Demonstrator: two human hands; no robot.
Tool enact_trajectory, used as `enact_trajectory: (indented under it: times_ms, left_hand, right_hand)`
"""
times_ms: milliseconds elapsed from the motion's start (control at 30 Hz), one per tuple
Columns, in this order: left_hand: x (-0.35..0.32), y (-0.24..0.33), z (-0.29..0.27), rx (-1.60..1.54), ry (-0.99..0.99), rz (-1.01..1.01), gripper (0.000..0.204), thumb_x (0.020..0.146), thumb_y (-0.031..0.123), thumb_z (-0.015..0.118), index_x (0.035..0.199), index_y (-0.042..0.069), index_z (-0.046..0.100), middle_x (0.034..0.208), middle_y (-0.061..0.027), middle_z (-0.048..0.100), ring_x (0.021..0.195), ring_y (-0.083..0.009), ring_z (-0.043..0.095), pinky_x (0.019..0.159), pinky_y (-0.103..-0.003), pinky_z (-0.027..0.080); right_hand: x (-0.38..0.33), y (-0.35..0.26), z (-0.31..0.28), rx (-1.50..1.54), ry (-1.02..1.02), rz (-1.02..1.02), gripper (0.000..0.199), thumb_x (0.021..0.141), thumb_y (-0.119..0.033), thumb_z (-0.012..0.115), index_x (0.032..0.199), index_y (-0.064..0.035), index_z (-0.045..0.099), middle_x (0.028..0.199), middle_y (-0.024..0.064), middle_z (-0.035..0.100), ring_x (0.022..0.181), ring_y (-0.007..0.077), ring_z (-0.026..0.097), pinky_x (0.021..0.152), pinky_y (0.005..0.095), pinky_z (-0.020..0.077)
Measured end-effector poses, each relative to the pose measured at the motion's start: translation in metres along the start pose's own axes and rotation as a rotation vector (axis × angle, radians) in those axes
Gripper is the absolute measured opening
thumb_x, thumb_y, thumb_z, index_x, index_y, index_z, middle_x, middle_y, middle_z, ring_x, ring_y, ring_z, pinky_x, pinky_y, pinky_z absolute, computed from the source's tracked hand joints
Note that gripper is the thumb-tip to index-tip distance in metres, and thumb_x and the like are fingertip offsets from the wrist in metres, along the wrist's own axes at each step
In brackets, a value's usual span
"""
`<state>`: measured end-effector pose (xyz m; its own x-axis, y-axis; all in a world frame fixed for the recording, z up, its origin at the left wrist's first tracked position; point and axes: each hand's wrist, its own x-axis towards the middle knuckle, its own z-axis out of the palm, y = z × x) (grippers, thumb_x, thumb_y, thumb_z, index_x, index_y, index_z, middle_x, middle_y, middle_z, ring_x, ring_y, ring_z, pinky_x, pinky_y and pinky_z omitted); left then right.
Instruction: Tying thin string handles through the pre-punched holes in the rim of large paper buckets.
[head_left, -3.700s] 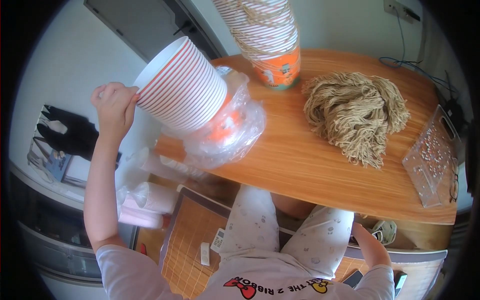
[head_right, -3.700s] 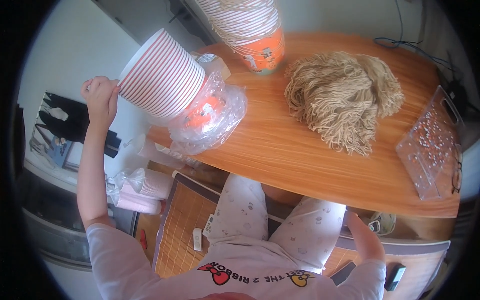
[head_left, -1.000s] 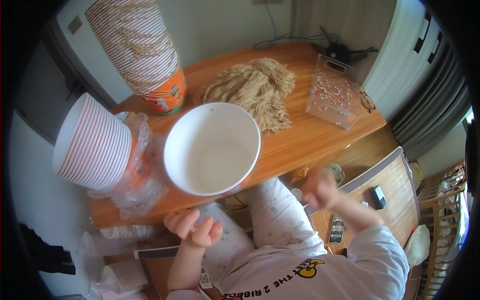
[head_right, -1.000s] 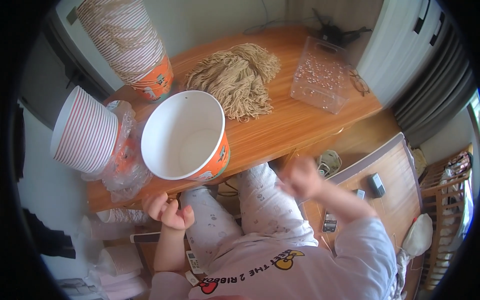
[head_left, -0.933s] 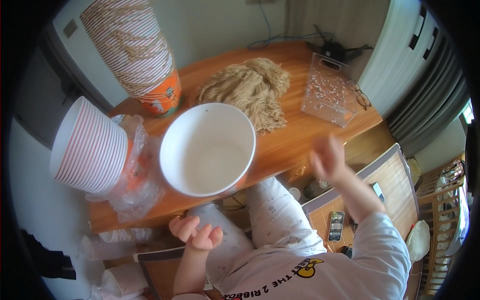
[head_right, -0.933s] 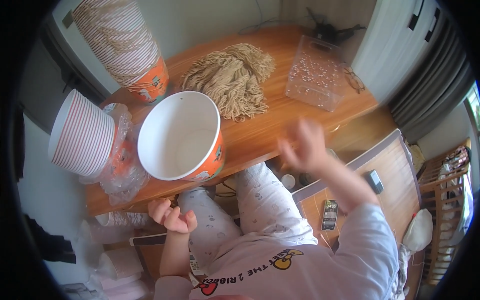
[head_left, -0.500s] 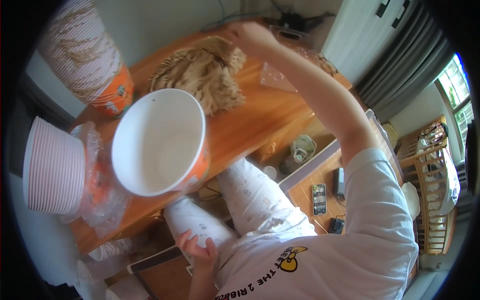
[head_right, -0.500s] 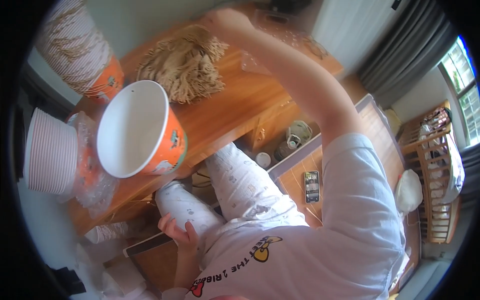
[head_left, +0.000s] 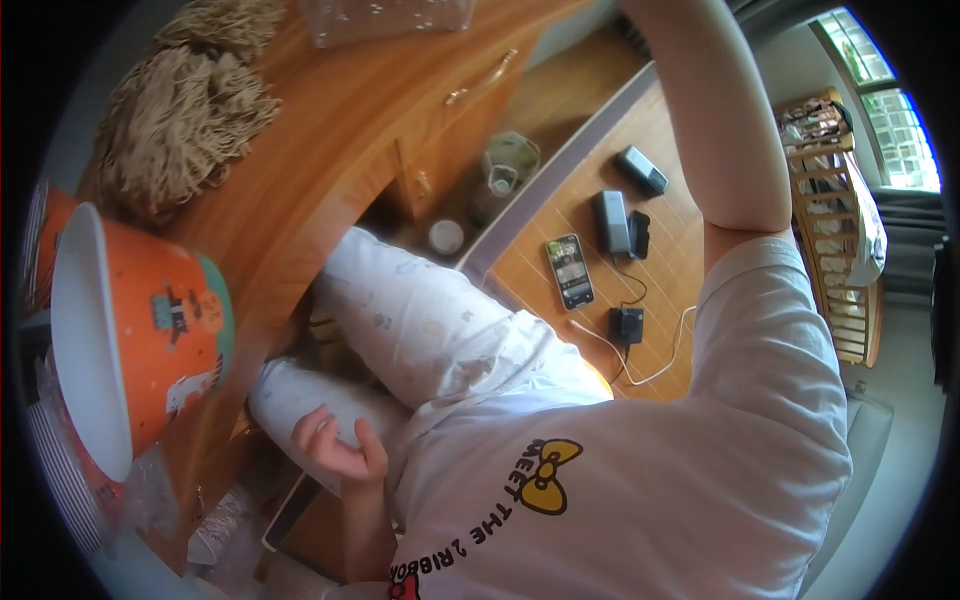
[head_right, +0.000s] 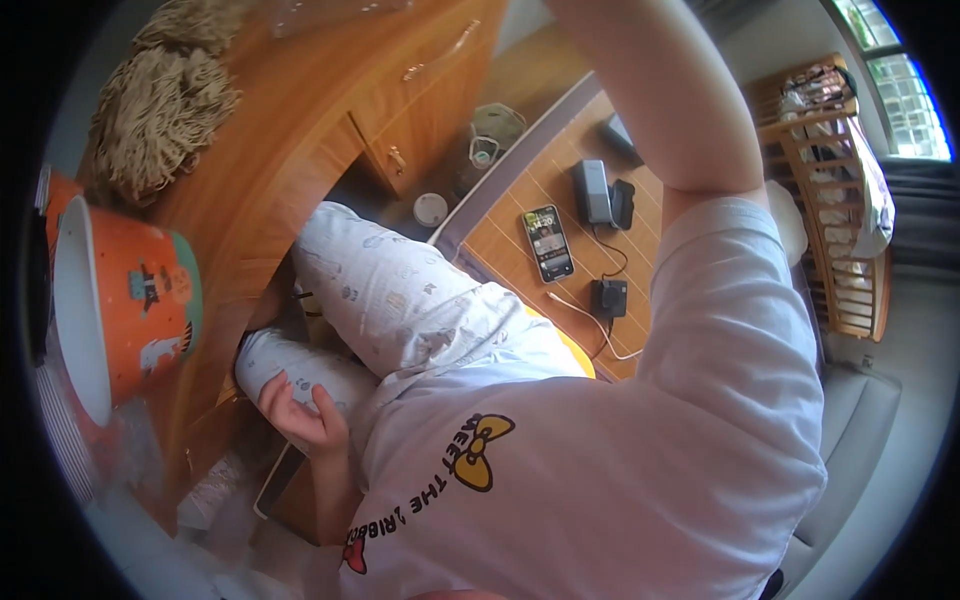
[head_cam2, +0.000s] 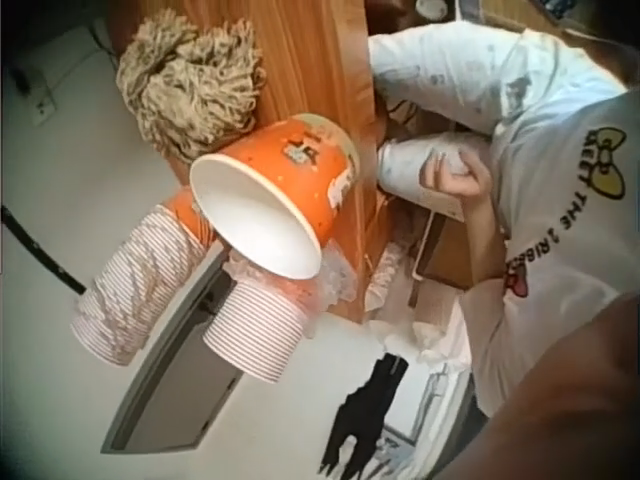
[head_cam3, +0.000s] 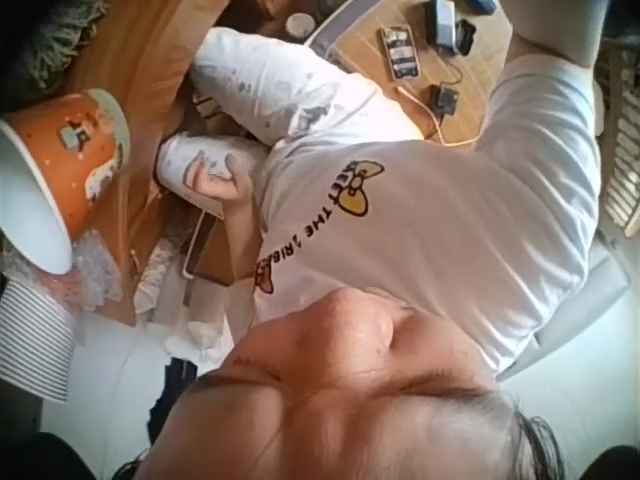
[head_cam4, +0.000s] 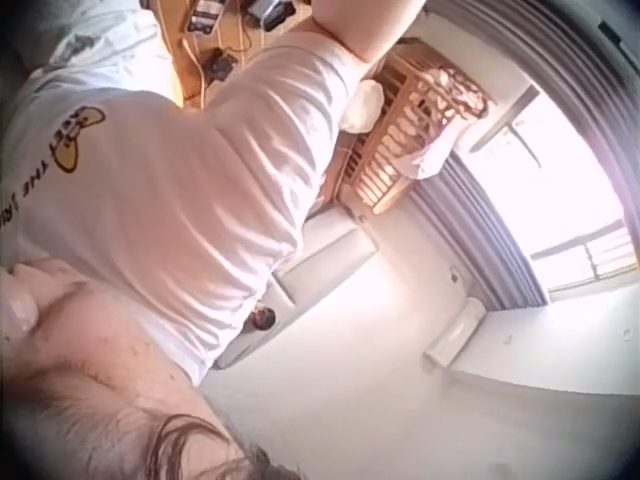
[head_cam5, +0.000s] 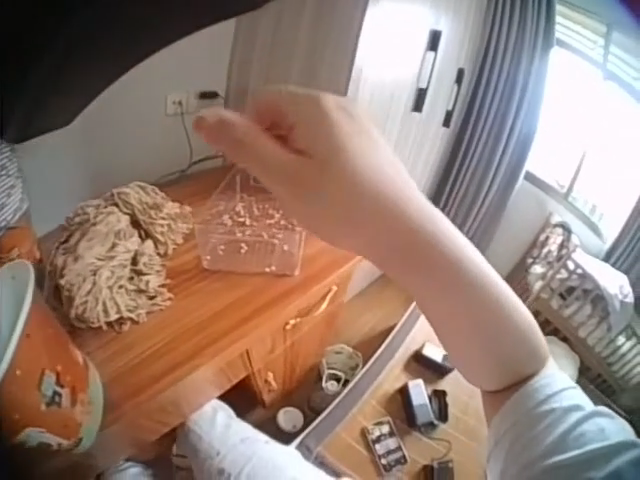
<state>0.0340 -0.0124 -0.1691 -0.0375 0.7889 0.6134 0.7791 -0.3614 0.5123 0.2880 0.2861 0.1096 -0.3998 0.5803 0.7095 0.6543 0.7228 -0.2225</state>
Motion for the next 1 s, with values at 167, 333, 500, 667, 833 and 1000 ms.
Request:
enact_trajectory:
  times_ms: [167, 333, 500, 667, 833, 1000]
  left_hand:
    - [0.025, 0.016, 0.013, -0.059, -0.16, 0.106, 0.036, 0.09, 0.009, 0.061, 0.118, 0.001, 0.04, 0.118, -0.0193, 0.046, 0.106, -0.0326, 0.047, 0.095, -0.045, 0.04]
    - [0.008, 0.027, 0.009, -0.084, -0.175, -0.004, 0.034, 0.087, 0.005, 0.062, 0.115, 0.001, 0.042, 0.114, -0.0186, 0.048, 0.103, -0.0322, 0.049, 0.094, -0.044, 0.041]
    - [-0.01, 0.04, 0.016, -0.152, -0.196, -0.086, 0.037, 0.081, 0.0, 0.066, 0.112, 0.001, 0.047, 0.109, -0.0181, 0.053, 0.095, -0.0331, 0.055, 0.086, -0.043, 0.046]
    - [-0.02, 0.032, 0.003, -0.095, -0.14, -0.183, 0.034, 0.079, -0.001, 0.067, 0.109, 0.002, 0.053, 0.102, -0.0149, 0.059, 0.09, -0.0308, 0.059, 0.081, -0.039, 0.048]
    - [-0.01, 0.029, -0.004, -0.059, -0.194, -0.233, 0.027, 0.078, 0.0, 0.068, 0.104, 0.005, 0.06, 0.093, -0.0099, 0.064, 0.083, -0.0283, 0.06, 0.076, -0.038, 0.047]
    - [-0.006, 0.03, 0.002, -0.094, -0.257, -0.209, 0.026, 0.078, 0.002, 0.068, 0.102, 0.007, 0.062, 0.093, -0.0081, 0.067, 0.081, -0.0283, 0.062, 0.075, -0.038, 0.047]
  right_hand:
    - [-0.004, 0.01, 0.031, -0.086, -0.217, -0.166, 0.059, 0.084, -0.054, 0.066, 0.095, 0.0032, 0.062, 0.09, 0.0187, 0.066, 0.093, 0.0329, 0.063, 0.081, 0.0423, 0.05]
    - [0.01, 0.0, 0.087, -0.208, -0.204, -0.406, 0.055, 0.082, -0.034, 0.069, 0.12, -0.0002, 0.046, 0.09, 0.0168, 0.068, 0.094, 0.0332, 0.065, 0.084, 0.0443, 0.0457]
    - [0.017, 0.008, 0.099, -0.142, -0.345, -0.304, 0.036, 0.082, -0.012, 0.059, 0.115, -0.0034, 0.049, 0.083, 0.0153, 0.067, 0.087, 0.0338, 0.065, 0.079, 0.0468, 0.0436]
    - [0.019, 0.016, 0.083, -0.126, -0.352, -0.169, 0.035, 0.089, -0.022, 0.06, 0.119, -0.0081, 0.05, 0.094, 0.0152, 0.067, 0.099, 0.0323, 0.062, 0.086, 0.0464, 0.043]
    - [0.005, 0.03, 0.109, -0.194, -0.182, -0.302, 0.027, 0.086, -0.035, 0.064, 0.101, -0.0123, 0.067, 0.1, 0.0051, 0.065, 0.097, 0.0257, 0.059, 0.084, 0.0434, 0.0463]
    - [0.021, 0.022, 0.13, -0.374, -0.228, -0.177, 0.033, 0.085, -0.038, 0.066, 0.107, -0.0143, 0.066, 0.116, 0.004, 0.06, 0.11, 0.0243, 0.053, 0.091, 0.0434, 0.0419]
